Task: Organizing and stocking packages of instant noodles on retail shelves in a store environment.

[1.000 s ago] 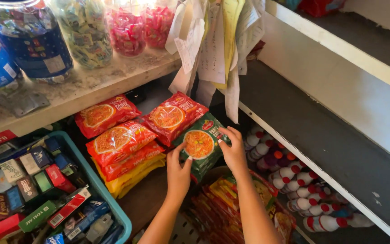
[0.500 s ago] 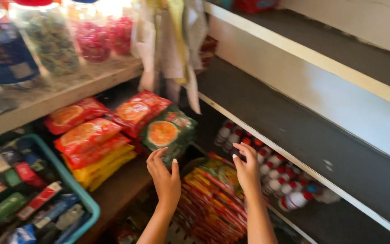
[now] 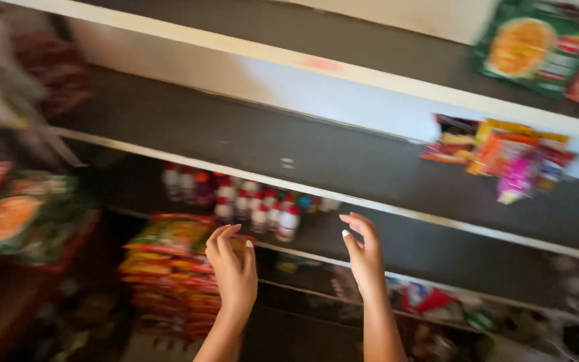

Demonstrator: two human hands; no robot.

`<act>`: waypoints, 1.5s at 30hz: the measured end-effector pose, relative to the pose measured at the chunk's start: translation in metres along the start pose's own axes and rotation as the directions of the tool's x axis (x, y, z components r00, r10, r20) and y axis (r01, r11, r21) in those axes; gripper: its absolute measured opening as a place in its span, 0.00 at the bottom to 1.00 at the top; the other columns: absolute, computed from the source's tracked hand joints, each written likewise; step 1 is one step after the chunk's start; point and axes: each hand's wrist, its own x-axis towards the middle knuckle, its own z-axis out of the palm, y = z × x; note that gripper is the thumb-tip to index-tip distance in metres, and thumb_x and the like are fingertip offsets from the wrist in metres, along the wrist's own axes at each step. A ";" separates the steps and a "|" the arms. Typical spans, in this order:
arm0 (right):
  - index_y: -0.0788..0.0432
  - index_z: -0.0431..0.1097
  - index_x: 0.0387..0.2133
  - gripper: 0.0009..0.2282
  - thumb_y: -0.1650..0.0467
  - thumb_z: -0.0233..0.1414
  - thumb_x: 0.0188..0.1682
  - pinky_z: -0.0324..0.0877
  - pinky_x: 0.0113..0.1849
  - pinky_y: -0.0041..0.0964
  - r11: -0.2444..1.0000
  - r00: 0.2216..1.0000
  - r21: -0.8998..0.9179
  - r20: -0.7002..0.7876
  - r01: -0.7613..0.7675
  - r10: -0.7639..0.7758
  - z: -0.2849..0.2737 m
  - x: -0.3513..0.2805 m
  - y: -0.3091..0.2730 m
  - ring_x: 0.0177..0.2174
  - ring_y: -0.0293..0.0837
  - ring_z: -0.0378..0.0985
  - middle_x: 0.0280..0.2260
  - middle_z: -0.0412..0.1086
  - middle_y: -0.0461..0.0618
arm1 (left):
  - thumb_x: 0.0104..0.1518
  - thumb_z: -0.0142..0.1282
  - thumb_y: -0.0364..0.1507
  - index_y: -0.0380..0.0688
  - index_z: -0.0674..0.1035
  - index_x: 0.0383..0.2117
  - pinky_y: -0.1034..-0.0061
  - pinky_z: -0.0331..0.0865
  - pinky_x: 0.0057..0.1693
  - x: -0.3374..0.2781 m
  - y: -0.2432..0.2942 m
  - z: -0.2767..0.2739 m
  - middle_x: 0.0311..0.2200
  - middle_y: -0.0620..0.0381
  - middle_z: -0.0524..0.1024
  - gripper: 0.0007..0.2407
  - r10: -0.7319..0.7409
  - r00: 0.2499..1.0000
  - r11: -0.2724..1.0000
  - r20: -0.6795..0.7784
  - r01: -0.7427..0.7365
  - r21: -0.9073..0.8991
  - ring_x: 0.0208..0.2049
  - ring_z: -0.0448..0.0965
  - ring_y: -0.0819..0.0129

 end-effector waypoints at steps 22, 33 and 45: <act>0.58 0.74 0.47 0.13 0.78 0.51 0.50 0.69 0.49 0.34 0.994 0.909 -0.039 -0.403 0.098 -0.105 -0.303 -0.019 -0.014 0.51 0.39 0.73 0.53 0.71 0.47 | 0.53 0.55 0.19 0.39 0.73 0.47 0.60 0.62 0.61 -0.014 0.235 0.146 0.49 0.46 0.71 0.14 0.577 0.791 0.765 0.203 -0.436 -0.474 0.55 0.69 0.48; 0.60 0.70 0.47 0.13 0.79 0.50 0.49 0.73 0.51 0.38 0.849 0.806 -0.252 -0.277 0.465 -0.524 -0.327 0.145 -0.111 0.52 0.42 0.75 0.50 0.72 0.48 | 0.54 0.58 0.21 0.38 0.73 0.44 0.58 0.66 0.55 0.169 0.332 0.223 0.44 0.43 0.73 0.13 0.733 0.676 0.640 0.082 -0.643 -0.420 0.49 0.71 0.44; 0.54 0.70 0.48 0.14 0.70 0.55 0.48 0.73 0.45 0.41 0.857 0.946 -0.513 -0.247 0.055 -0.209 -0.343 0.347 -0.086 0.45 0.47 0.79 0.45 0.75 0.49 | 0.50 0.61 0.29 0.38 0.71 0.40 0.53 0.72 0.45 0.325 0.322 0.458 0.30 0.35 0.79 0.15 0.665 0.647 0.747 0.374 -0.588 -0.309 0.40 0.79 0.39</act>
